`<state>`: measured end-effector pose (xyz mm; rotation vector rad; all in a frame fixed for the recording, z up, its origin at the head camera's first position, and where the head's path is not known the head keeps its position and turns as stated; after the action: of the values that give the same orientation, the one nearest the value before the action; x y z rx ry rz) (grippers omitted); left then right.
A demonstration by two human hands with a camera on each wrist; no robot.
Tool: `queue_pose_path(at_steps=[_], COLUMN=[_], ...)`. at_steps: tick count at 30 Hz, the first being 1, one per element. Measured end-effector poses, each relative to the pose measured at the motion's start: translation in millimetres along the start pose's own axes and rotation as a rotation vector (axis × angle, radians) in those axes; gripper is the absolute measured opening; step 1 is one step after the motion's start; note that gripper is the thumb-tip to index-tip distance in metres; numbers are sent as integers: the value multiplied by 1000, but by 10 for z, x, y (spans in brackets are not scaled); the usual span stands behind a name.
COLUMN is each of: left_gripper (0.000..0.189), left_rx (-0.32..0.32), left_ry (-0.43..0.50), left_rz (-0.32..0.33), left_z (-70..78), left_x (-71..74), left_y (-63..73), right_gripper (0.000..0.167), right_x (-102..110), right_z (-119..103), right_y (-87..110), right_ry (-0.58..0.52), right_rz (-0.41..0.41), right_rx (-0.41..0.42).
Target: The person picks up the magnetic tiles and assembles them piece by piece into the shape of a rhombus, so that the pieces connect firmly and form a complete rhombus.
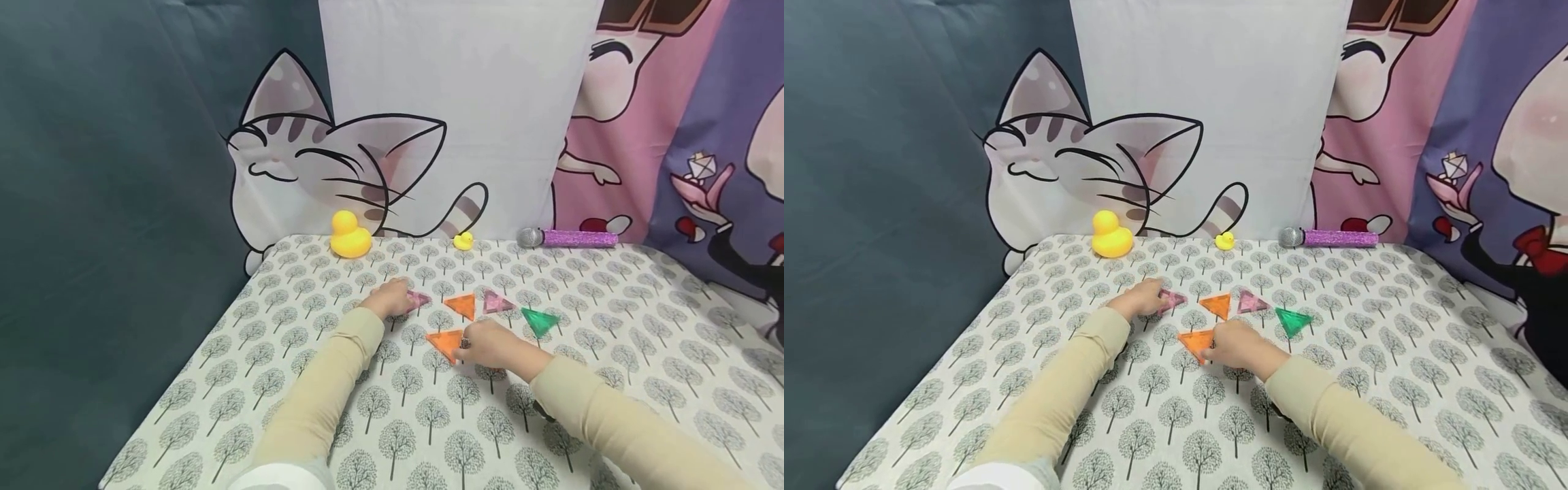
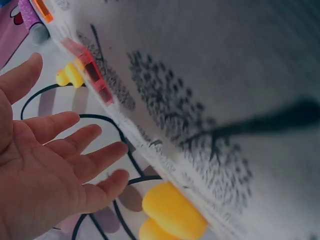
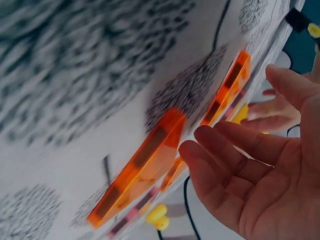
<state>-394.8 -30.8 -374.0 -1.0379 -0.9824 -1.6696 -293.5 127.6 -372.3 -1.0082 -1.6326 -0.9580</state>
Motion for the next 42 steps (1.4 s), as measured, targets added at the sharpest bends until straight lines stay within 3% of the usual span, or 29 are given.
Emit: queue_pose_path(at_steps=[5,13,20,28,37,42], left_gripper=[49,42,58,69,43,38], left_rx=[3,16,-30,-27,-123,-203], left_ry=[-22,24,16,56,190,185], left_rz=[-9,-52,7,66,-15,-28], left_z=[-7,-16,45,84,198,307], left_x=[-21,-53,-18,-13,-78,-107], left_y=[-78,-125,-144,-134,10,84], right_gripper=[41,43,36,34,33,37], right_x=[-58,-97,-85,-61,-71,-75], right_z=[-96,-176,-168,-163,-140,-132], right_y=[-39,-69,-81,-92,-108,-114], right_ry=[33,78,37,24,8,6], right_rz=[5,58,42,59,55,66], right_rx=[-36,-8,-13,4,16,22])
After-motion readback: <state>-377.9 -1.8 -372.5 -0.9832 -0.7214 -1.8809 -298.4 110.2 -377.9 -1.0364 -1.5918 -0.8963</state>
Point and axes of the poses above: each hand's wrist, its own y-axis away from the middle knuckle, its own x-axis out of the back of the hand, z = x × y, the point moved 5 cm from there along -y, towards the middle knuckle, and after that the axes turned 1 degree about y, right-handed, at the moved point
